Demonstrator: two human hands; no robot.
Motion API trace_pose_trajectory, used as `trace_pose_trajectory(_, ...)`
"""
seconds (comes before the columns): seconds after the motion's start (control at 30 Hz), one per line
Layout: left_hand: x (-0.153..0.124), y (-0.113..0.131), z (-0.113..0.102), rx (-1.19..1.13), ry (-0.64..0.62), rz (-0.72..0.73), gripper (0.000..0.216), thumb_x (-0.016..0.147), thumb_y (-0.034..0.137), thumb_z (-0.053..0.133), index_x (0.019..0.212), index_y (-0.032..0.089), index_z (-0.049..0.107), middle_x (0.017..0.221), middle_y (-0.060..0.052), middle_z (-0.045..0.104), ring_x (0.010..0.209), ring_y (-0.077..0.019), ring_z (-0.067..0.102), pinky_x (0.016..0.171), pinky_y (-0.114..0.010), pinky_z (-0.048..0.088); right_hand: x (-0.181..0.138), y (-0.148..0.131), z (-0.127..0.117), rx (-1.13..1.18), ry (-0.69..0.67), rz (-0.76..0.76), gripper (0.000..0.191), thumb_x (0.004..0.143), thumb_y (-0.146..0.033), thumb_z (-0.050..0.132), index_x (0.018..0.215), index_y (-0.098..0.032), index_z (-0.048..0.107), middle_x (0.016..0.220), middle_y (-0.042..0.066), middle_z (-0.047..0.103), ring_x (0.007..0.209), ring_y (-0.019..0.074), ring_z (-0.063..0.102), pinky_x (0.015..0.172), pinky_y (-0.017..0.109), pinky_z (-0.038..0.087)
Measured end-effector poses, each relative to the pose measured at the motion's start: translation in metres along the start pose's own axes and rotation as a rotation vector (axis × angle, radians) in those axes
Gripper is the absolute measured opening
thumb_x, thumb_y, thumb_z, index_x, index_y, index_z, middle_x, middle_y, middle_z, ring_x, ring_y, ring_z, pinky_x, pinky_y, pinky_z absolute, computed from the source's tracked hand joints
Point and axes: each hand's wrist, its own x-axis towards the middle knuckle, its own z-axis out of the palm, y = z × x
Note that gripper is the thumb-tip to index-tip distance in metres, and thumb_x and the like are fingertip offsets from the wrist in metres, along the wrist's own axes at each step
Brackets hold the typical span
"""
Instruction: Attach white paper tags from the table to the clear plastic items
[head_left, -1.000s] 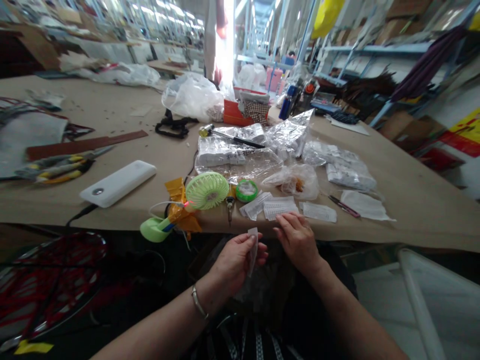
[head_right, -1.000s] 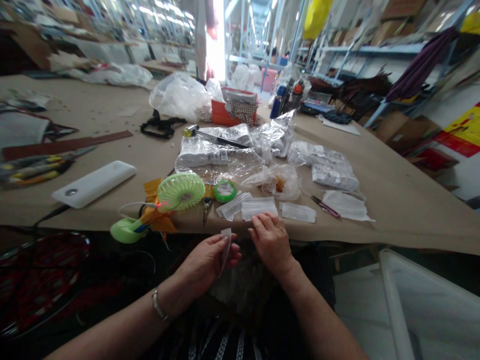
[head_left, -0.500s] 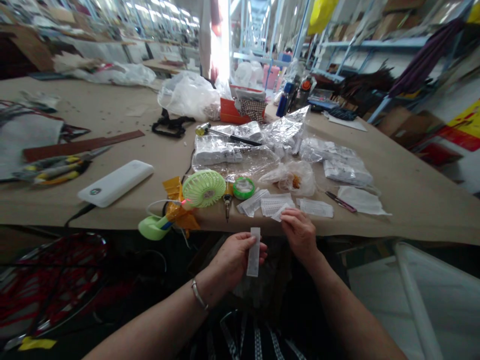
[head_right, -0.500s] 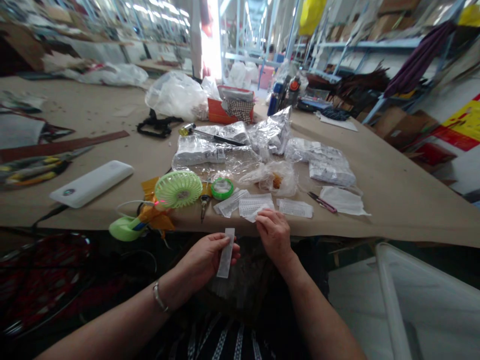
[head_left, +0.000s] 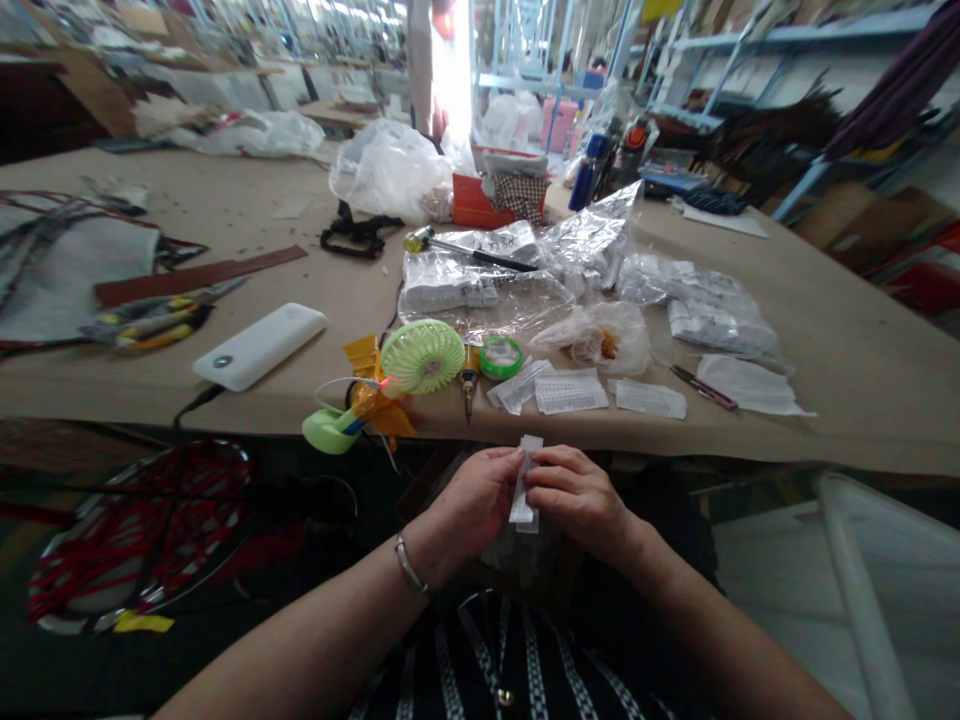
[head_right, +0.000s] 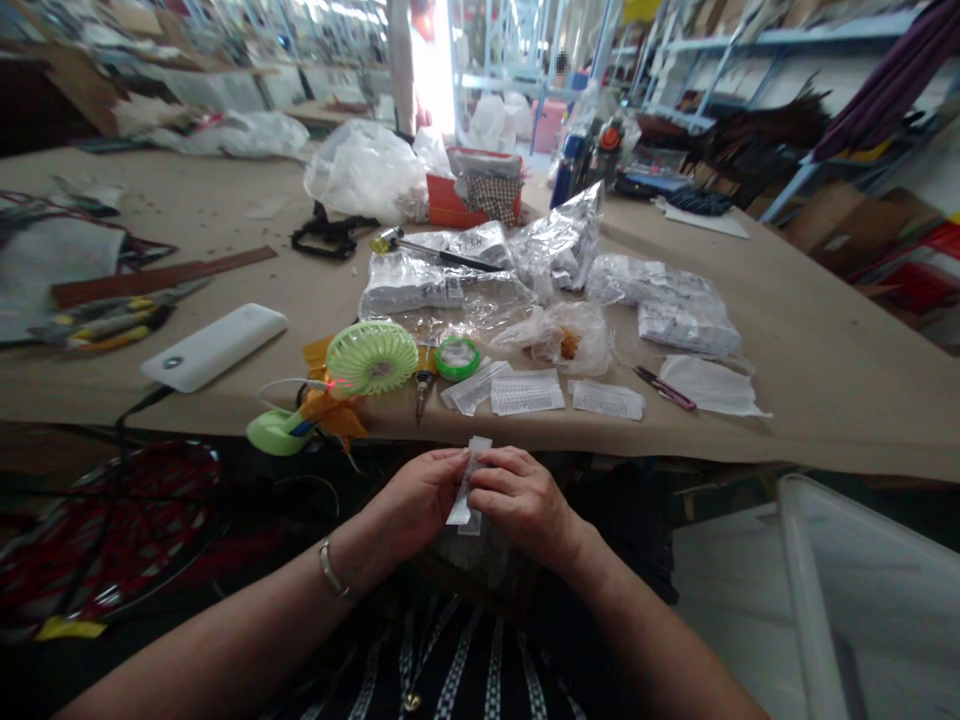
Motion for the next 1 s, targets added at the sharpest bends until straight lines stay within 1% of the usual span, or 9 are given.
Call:
trace_pose_trajectory(0.17, 0.000, -0.004, 0.000, 0.019, 0.044, 0.003, 0.014, 0.064, 0.015, 0.073, 0.071, 0.007, 0.065, 0.061, -0.004, 0.063, 0.049, -0.0093, 0.054, 0.047, -0.019, 0.038, 0.003, -0.009, -0.005, -0.018, -0.021, -0.013, 0.014, 0.086, -0.014, 0.053, 0.084, -0.023, 0.063, 0.091, -0.001, 0.070, 0.110, 0.0162, 0.055, 0.092, 0.033, 0.046)
trace_pose_trajectory(0.27, -0.001, -0.004, 0.002, 0.049, 0.084, -0.013, 0.009, 0.069, 0.014, 0.069, 0.073, 0.008, 0.063, 0.060, -0.004, 0.063, 0.047, -0.0100, 0.055, 0.046, -0.020, 0.041, 0.001, -0.008, -0.013, -0.039, 0.013, 0.007, 0.015, 0.085, -0.017, 0.054, 0.096, -0.023, 0.063, 0.097, 0.001, 0.069, 0.110, 0.0174, 0.055, 0.093, 0.034, 0.047)
trace_pose_trajectory(0.33, -0.003, -0.002, 0.005, 0.084, 0.147, -0.031, 0.003, 0.076, 0.012, 0.062, 0.077, 0.009, 0.062, 0.064, -0.006, 0.066, 0.053, -0.0137, 0.061, 0.054, -0.025, 0.048, -0.007, 0.004, -0.023, -0.124, 0.082, 0.119, 0.025, 0.086, -0.020, 0.052, 0.111, -0.021, 0.058, 0.106, 0.006, 0.066, 0.113, 0.0199, 0.052, 0.095, 0.038, 0.047)
trace_pose_trajectory(0.43, -0.006, 0.003, 0.009, 0.182, 0.237, -0.074, 0.006, 0.082, 0.011, 0.053, 0.081, 0.009, 0.059, 0.066, -0.008, 0.068, 0.055, -0.0153, 0.063, 0.057, -0.028, 0.051, -0.027, 0.034, -0.040, -0.438, 0.175, 0.437, 0.039, 0.087, -0.025, 0.050, 0.125, -0.013, 0.049, 0.117, 0.015, 0.058, 0.118, 0.0274, 0.046, 0.097, 0.047, 0.042)
trace_pose_trajectory(0.53, -0.008, 0.004, 0.012, 0.214, 0.262, -0.097, 0.007, 0.084, 0.013, 0.052, 0.081, 0.010, 0.057, 0.065, -0.008, 0.068, 0.053, -0.0143, 0.062, 0.054, -0.026, 0.051, -0.047, 0.060, -0.050, -0.687, 0.100, 0.619, 0.046, 0.085, -0.031, 0.054, 0.124, -0.008, 0.049, 0.120, 0.020, 0.055, 0.115, 0.0332, 0.045, 0.095, 0.051, 0.040)
trace_pose_trajectory(0.6, -0.008, 0.003, 0.012, 0.209, 0.261, -0.107, 0.006, 0.084, 0.014, 0.052, 0.081, 0.010, 0.057, 0.065, -0.008, 0.068, 0.053, -0.0143, 0.063, 0.054, -0.026, 0.051, -0.055, 0.068, -0.052, -0.721, 0.028, 0.623, 0.040, 0.085, -0.027, 0.053, 0.122, -0.011, 0.053, 0.120, 0.017, 0.057, 0.113, 0.0319, 0.046, 0.094, 0.049, 0.039)
trace_pose_trajectory(0.67, -0.009, 0.001, 0.011, 0.205, 0.262, -0.112, 0.006, 0.083, 0.014, 0.053, 0.081, 0.010, 0.057, 0.064, -0.008, 0.068, 0.053, -0.0145, 0.063, 0.054, -0.026, 0.051, -0.059, 0.070, -0.053, -0.693, 0.022, 0.588, 0.033, 0.086, -0.023, 0.051, 0.118, -0.014, 0.056, 0.116, 0.013, 0.060, 0.110, 0.0291, 0.048, 0.095, 0.046, 0.038)
trace_pose_trajectory(0.87, -0.008, 0.000, 0.008, 0.243, 0.267, -0.093, 0.006, 0.082, 0.013, 0.054, 0.079, 0.010, 0.057, 0.064, -0.008, 0.068, 0.051, -0.0143, 0.062, 0.052, -0.025, 0.051, -0.061, 0.076, -0.061, -0.595, 0.125, 0.507, 0.020, 0.088, -0.022, 0.050, 0.099, -0.018, 0.066, 0.100, 0.007, 0.068, 0.098, 0.0221, 0.058, 0.091, 0.038, 0.042)
trace_pose_trajectory(1.0, -0.007, -0.001, 0.005, 0.265, 0.256, -0.099, 0.008, 0.083, 0.014, 0.053, 0.078, 0.010, 0.057, 0.065, -0.009, 0.068, 0.051, -0.0147, 0.062, 0.053, -0.027, 0.051, -0.055, 0.071, -0.061, -0.499, 0.257, 0.495, 0.017, 0.088, -0.021, 0.049, 0.093, -0.019, 0.065, 0.094, 0.007, 0.069, 0.092, 0.0202, 0.062, 0.085, 0.037, 0.048)
